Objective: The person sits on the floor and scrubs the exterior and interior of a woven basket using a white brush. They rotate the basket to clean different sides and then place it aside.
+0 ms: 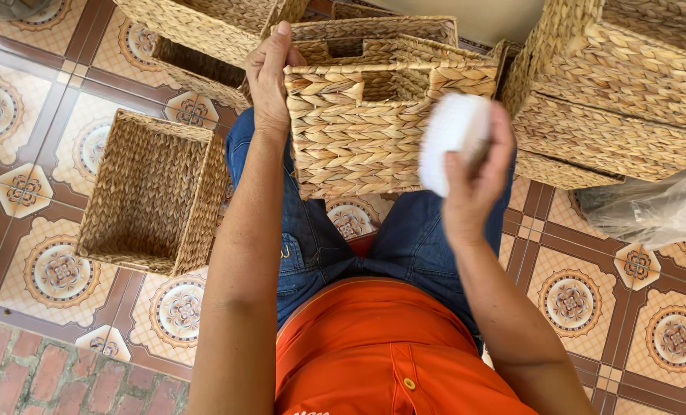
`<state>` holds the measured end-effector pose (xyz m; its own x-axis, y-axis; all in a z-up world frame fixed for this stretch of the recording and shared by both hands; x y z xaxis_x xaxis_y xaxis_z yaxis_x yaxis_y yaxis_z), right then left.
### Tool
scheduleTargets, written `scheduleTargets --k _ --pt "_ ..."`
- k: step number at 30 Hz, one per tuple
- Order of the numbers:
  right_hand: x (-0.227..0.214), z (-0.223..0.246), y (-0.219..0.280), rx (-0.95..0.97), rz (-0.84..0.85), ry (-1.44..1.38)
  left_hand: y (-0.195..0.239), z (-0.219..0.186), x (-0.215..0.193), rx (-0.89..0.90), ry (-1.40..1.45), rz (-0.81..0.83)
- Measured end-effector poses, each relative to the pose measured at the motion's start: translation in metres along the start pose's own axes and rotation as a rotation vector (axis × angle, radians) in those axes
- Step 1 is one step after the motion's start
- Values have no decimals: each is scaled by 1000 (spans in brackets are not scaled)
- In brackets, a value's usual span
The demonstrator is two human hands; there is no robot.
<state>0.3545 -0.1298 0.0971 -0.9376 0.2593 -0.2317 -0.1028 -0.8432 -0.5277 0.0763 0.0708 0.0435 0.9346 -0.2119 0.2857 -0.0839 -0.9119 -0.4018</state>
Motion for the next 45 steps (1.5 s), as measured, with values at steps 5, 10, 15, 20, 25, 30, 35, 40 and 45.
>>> scheduleTargets --k 5,10,15,20,25,30,35,40,45 --pt "132 61 -19 -168 338 192 1 -2 -3 -40 4 -39" --pt "135 45 -22 -225 379 410 10 -5 -10 -69 81 -38" --pt "32 0 -22 2 156 408 19 -15 -4 26 61 44" --pt "31 4 -14 57 36 432 20 -12 3 24 11 10" --pt "120 40 -33 -101 203 354 18 -8 -4 -66 44 -27" --pt "169 57 -45 -235 413 388 16 -9 -7 -95 77 -30" --pt "82 12 -44 -124 222 382 23 -11 -8 2 -13 27" --pt "-6 -27 -24 74 14 401 23 -8 -3 54 0 33" --pt "51 2 -11 -7 72 417 18 -11 -2 64 -31 22"
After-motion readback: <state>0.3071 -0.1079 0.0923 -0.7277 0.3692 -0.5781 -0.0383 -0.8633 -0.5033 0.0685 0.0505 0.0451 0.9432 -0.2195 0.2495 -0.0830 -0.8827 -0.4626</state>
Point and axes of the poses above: each hand's wrist, its own y-axis away from the middle knuckle, its own x-axis out of the palm, z = x × y, the point moved 6 cm from there along -y, towards the middle knuckle, and after that the axes turned 11 degrees about z, right-handed, at the moved point
